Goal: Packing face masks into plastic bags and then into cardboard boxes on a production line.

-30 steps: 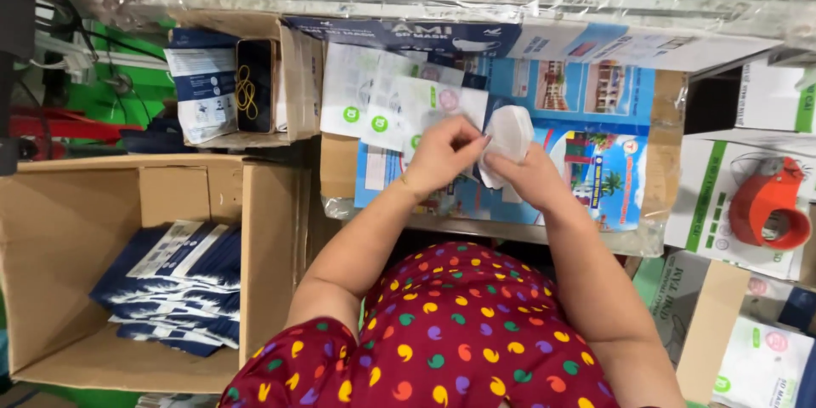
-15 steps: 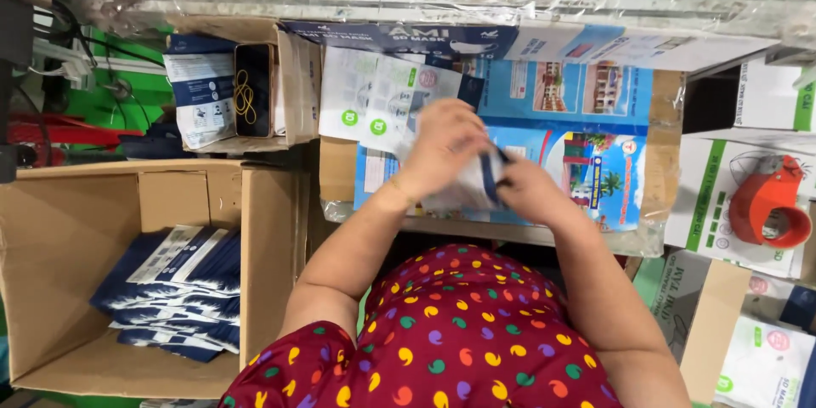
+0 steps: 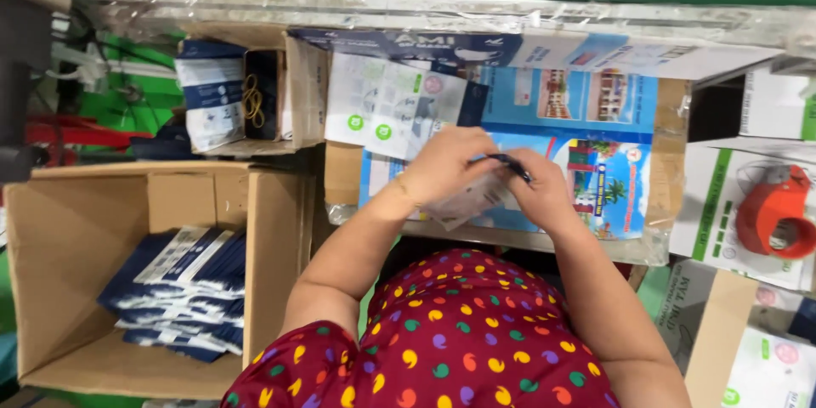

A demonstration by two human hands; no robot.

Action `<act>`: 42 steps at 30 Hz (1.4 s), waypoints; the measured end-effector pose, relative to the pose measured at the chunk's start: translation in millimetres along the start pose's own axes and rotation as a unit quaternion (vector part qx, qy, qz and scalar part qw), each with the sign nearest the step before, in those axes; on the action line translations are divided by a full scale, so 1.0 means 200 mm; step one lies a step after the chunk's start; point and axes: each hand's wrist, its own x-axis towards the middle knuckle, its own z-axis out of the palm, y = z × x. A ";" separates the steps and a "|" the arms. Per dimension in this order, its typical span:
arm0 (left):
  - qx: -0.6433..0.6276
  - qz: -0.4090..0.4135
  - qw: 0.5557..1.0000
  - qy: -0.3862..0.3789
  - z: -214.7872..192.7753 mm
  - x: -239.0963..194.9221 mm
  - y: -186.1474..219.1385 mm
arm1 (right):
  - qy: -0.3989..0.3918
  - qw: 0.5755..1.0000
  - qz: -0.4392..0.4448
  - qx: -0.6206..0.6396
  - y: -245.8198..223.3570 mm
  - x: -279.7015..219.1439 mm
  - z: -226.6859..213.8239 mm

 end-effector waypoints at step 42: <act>-0.129 -0.117 0.978 0.118 0.14 -0.20 -0.27 | 0.101 0.992 -0.001 -0.077 0.26 -0.08 -0.06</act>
